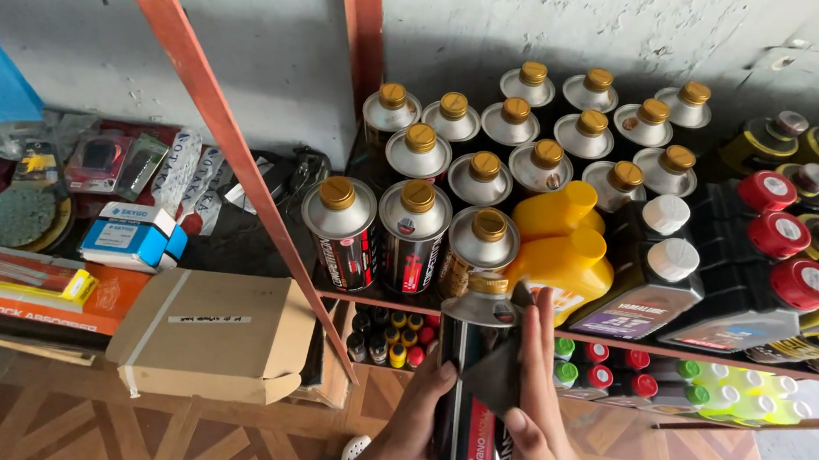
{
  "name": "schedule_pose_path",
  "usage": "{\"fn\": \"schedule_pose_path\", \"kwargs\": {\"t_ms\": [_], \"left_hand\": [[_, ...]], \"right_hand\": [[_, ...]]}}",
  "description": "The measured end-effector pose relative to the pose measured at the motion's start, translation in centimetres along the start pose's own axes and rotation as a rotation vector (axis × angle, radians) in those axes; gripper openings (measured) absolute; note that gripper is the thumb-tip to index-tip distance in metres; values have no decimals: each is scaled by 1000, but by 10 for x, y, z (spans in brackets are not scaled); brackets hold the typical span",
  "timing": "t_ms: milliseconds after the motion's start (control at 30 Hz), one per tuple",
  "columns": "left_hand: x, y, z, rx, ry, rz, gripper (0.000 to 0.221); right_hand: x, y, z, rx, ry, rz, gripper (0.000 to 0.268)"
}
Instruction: Cleaning a can of motor oil with a cloth in a storage area.
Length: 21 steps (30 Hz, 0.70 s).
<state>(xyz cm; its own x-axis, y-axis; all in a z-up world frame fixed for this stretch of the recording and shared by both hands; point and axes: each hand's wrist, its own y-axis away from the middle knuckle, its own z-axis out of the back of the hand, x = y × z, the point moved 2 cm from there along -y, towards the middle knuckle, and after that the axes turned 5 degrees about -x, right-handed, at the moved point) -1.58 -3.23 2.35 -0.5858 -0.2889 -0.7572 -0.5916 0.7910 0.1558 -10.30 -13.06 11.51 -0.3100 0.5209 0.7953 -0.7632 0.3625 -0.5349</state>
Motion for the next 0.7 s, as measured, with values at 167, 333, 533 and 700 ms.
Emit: {"fn": "schedule_pose_path", "kwargs": {"t_ms": [167, 333, 533, 700], "left_hand": [[24, -7, 32, -52, 42, 141, 91], [59, -13, 56, -71, 200, 289, 103], [47, -14, 55, -224, 395, 297, 86], [-17, -5, 20, 210, 272, -144, 82]], "right_hand": [[29, 3, -13, -41, 18, -3, 73], [3, 8, -21, -274, -194, 58, 72], [12, 36, -23, -153, 130, -35, 53], [-103, 115, -24, -66, -26, 141, 85]]}}
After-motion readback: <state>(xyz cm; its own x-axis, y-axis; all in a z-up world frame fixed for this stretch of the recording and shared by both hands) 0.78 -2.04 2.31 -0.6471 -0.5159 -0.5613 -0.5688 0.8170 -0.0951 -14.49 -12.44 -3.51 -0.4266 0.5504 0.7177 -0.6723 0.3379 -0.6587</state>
